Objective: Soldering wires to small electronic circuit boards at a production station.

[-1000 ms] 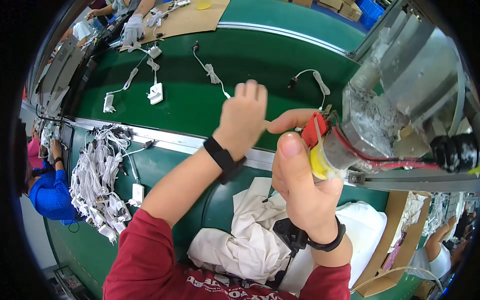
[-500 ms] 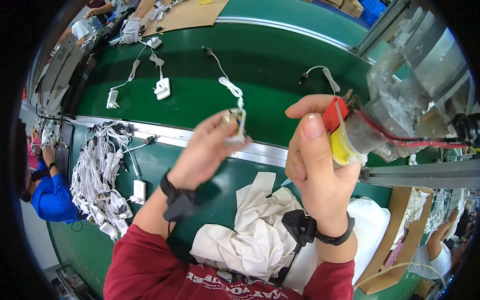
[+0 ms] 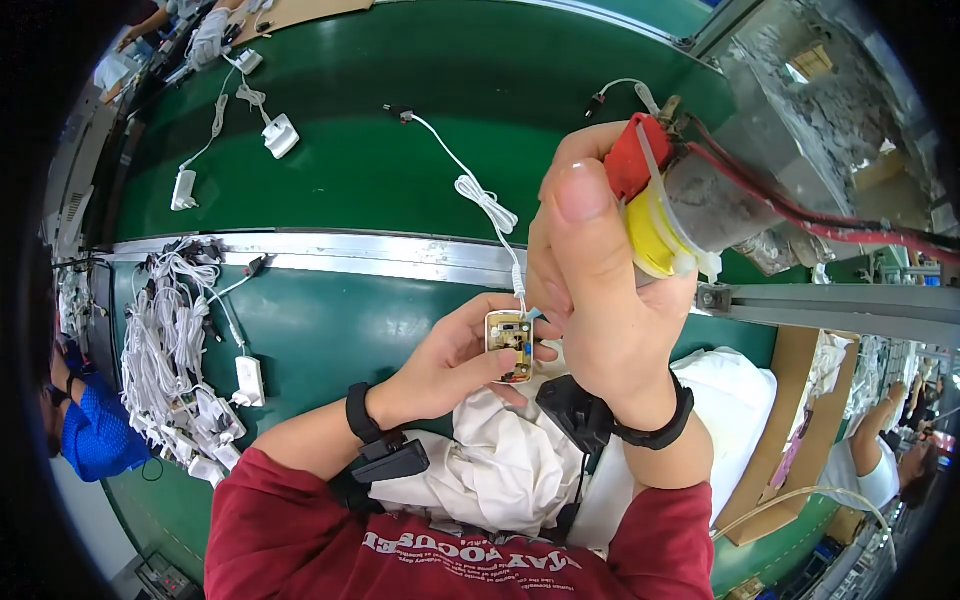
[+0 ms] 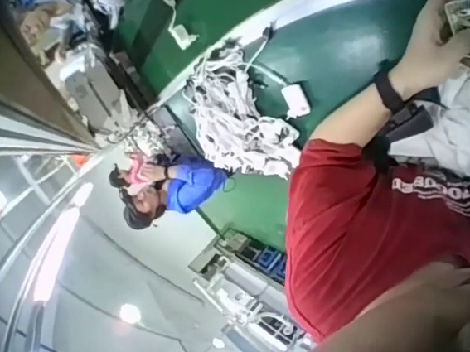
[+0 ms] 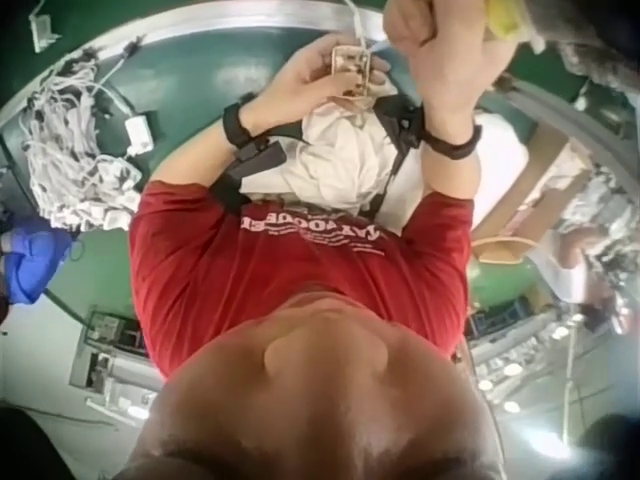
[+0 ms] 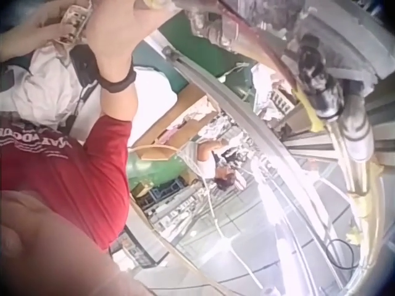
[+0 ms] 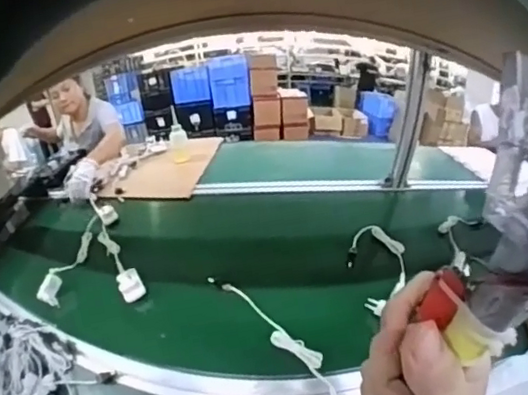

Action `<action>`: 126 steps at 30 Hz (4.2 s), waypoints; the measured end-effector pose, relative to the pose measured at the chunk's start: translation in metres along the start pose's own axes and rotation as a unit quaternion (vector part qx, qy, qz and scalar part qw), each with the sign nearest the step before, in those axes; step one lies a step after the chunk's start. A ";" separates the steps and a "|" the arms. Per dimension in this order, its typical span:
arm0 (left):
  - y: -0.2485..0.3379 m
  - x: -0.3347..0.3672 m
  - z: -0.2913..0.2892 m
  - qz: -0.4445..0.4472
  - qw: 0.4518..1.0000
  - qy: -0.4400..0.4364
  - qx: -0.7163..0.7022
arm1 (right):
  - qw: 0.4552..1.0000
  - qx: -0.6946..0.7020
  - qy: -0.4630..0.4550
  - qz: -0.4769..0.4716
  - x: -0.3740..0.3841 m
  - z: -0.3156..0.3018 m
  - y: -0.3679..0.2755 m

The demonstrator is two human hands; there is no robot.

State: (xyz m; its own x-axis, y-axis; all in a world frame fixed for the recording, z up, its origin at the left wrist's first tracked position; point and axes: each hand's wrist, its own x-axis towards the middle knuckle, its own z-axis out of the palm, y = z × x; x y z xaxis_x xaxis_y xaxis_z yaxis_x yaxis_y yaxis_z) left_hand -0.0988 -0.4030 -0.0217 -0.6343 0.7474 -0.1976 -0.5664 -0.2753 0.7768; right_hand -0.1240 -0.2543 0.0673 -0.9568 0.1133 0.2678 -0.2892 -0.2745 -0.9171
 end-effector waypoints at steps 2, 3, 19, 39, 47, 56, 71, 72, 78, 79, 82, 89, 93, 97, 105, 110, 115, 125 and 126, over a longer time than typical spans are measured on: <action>0.000 0.000 0.000 0.000 1.000 -0.001 -0.006 | 0.998 0.058 -0.005 0.008 -0.001 -0.002 0.001; 0.000 -0.001 0.000 0.001 1.000 -0.001 -0.011 | 0.998 0.058 -0.005 0.009 -0.001 -0.001 0.001; 0.004 0.001 -0.012 0.003 0.996 0.050 -0.072 | 0.997 -0.060 -0.057 0.014 -0.011 0.004 -0.003; -0.001 0.002 -0.016 0.015 0.977 -0.013 -0.212 | 0.994 -0.085 -0.063 0.000 -0.013 0.007 -0.002; -0.002 0.002 -0.020 0.013 0.969 -0.045 -0.244 | 0.989 -0.059 -0.134 0.006 -0.015 0.009 0.004; 0.001 0.003 -0.016 -0.011 0.969 -0.012 -0.246 | 0.994 -0.034 -0.108 0.005 -0.015 0.001 0.005; 0.058 0.129 -0.034 0.163 0.613 0.090 0.768 | 0.997 0.013 -0.068 0.025 -0.022 0.012 -0.019; 0.061 0.126 -0.036 0.164 0.611 0.088 0.769 | 0.998 0.011 -0.062 0.025 -0.020 0.012 -0.020; 0.142 0.064 -0.079 0.138 0.290 0.434 0.842 | 0.998 0.000 -0.054 0.029 -0.019 0.015 -0.024; 0.150 0.054 -0.095 0.062 0.337 0.433 0.834 | 0.998 0.003 -0.056 0.028 -0.020 0.017 -0.025; 0.161 0.039 -0.104 0.021 0.466 0.429 0.774 | 0.998 0.002 -0.055 0.023 -0.020 0.019 -0.025; 0.103 0.022 -0.036 0.173 0.961 0.213 0.039 | 0.999 -0.028 -0.021 0.016 -0.016 0.007 -0.028; 0.028 0.003 -0.005 0.020 0.984 0.098 -0.149 | 0.999 -0.033 -0.016 0.001 -0.008 0.005 -0.025; -0.002 -0.003 0.003 -0.003 1.000 0.000 -0.008 | 0.999 -0.035 -0.012 -0.001 -0.003 0.007 -0.015; 0.001 -0.001 0.000 -0.013 0.999 -0.027 -0.042 | 0.999 -0.030 -0.031 -0.014 -0.002 0.002 0.000; 0.001 -0.002 -0.002 -0.009 0.998 -0.033 -0.047 | 0.999 -0.022 -0.035 -0.007 -0.002 0.003 0.000; 0.000 -0.002 -0.003 -0.012 0.998 -0.031 -0.056 | 0.998 -0.036 -0.046 0.007 -0.002 0.001 -0.003; 0.003 0.002 -0.018 0.013 0.993 0.043 -0.112 | 0.991 -0.084 -0.106 -0.004 -0.011 0.002 -0.002; 0.003 0.001 -0.019 0.014 0.992 0.045 -0.113 | 0.989 -0.079 -0.128 -0.005 -0.012 0.002 -0.001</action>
State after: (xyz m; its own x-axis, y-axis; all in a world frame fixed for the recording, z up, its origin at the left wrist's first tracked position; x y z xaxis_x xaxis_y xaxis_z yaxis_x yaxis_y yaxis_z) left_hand -0.1112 -0.4141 -0.0310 -0.6894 0.6840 -0.2384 -0.6456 -0.4310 0.6304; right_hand -0.1127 -0.2578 0.0656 -0.9360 -0.1364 0.3246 -0.3097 -0.1195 -0.9433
